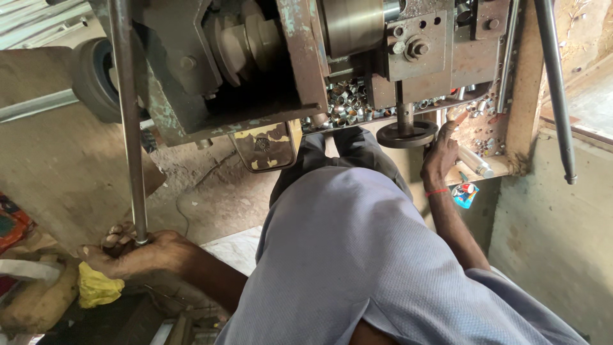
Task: The person operates a manual lathe machine by pulling and pushing levers to process a metal workpiece, then removes a small cylindrical metal part.
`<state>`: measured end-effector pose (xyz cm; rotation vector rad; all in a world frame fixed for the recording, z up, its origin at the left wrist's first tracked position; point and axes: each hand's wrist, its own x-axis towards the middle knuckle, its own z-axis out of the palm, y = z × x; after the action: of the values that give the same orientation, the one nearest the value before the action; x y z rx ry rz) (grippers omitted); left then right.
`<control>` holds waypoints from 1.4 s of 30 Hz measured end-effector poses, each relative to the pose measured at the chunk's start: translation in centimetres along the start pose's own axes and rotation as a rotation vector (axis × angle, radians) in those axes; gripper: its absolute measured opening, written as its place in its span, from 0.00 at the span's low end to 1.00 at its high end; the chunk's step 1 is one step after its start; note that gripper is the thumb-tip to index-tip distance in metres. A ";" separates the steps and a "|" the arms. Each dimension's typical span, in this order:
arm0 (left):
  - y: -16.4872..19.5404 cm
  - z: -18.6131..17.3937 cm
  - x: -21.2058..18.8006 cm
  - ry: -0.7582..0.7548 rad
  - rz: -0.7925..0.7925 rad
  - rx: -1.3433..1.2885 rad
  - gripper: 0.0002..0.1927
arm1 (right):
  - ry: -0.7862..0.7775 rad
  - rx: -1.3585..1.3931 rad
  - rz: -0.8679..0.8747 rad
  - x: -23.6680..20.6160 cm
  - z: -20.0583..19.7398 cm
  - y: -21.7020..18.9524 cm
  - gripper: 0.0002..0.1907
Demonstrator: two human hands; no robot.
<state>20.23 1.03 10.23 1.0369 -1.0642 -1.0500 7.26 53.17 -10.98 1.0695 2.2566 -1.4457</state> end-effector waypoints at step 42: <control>-2.7 -2.9 0.0 -0.017 0.061 0.069 0.25 | -0.824 -0.252 -0.231 -0.2 0.2 -0.8 0.14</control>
<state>22.71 0.94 7.11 1.0461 -1.1460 -0.9809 6.77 52.76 -10.40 0.0787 1.8864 -1.2933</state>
